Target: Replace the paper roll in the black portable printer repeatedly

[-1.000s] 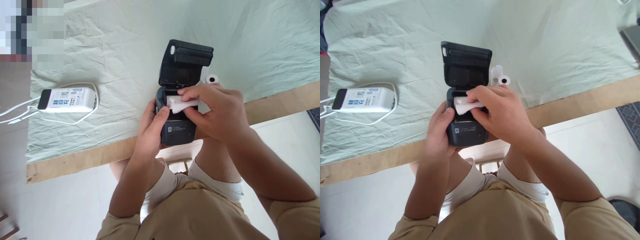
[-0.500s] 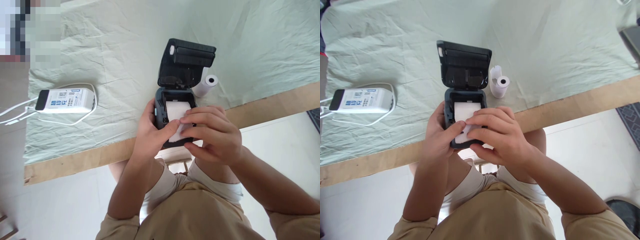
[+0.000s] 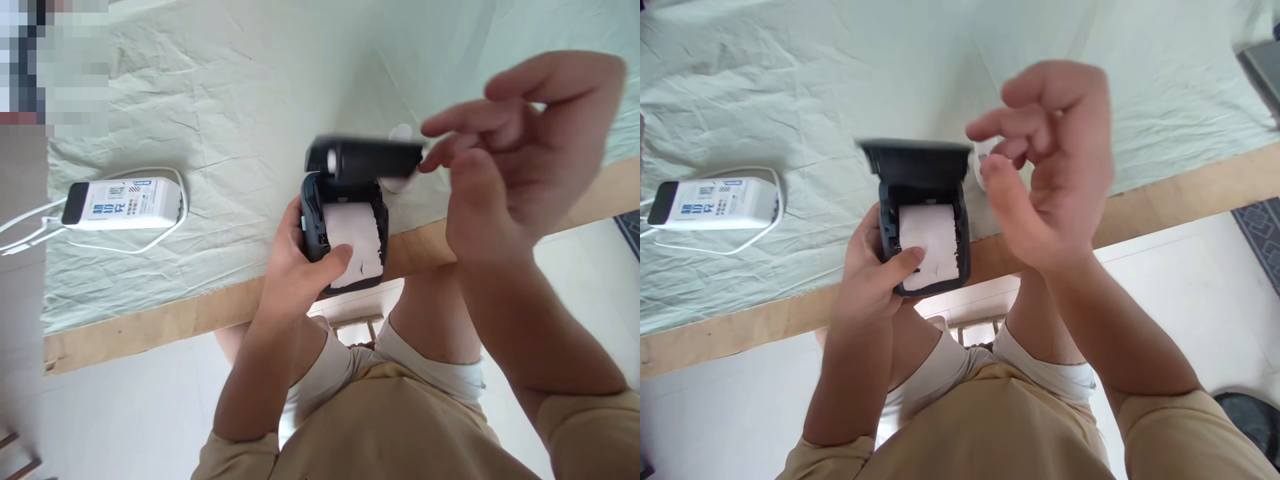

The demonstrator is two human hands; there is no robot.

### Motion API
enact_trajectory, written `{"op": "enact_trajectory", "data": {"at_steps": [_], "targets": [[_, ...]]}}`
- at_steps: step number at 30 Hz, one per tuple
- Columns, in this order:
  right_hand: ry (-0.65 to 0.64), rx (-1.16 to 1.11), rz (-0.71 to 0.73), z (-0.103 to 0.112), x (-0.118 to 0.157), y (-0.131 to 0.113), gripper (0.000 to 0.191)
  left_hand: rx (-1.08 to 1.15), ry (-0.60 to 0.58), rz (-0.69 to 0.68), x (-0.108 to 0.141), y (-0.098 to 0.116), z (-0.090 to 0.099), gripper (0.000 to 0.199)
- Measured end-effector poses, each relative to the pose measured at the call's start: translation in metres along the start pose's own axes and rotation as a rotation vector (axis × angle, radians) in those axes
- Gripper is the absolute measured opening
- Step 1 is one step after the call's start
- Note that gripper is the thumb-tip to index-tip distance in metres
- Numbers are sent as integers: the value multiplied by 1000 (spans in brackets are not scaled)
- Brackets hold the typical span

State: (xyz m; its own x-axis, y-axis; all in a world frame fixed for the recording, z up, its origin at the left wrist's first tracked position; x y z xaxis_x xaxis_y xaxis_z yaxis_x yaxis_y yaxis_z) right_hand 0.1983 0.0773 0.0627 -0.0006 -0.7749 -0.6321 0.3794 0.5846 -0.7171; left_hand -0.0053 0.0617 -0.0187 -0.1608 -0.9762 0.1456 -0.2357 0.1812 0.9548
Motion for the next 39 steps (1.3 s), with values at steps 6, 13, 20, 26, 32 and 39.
{"op": "enact_trajectory", "data": {"at_steps": [6,13,20,26,32,39], "targets": [[-193,-53,-124,-9,27,14,35,-25,1,-11,1,0,-1,54],[-487,-154,-380,-34,34,33,71,97,25,-39,2,-2,-3,44],[-538,-63,-416,-38,31,31,66,105,-4,-34,0,-3,-3,37],[-573,-39,-360,-40,36,29,60,154,38,-32,0,-3,-5,31],[-589,-86,-390,-39,34,32,61,286,84,-70,-5,-5,-1,27],[-556,-142,-337,-35,34,30,49,281,75,-77,-7,-3,0,23]]}}
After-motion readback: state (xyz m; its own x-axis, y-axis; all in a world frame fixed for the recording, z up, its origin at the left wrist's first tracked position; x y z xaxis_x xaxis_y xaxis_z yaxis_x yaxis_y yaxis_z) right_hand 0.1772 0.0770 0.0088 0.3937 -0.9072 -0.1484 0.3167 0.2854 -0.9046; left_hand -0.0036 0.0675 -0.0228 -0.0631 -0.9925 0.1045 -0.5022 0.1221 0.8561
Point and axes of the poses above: each hand's wrist, its own x-axis away from the middle knuckle, its own z-axis out of the back of the hand, y = z × x, the point moved 7 cm from there along -x, towards the middle knuckle, and after that the axes turned 7 degrees about -y, right-handed, at the moved point
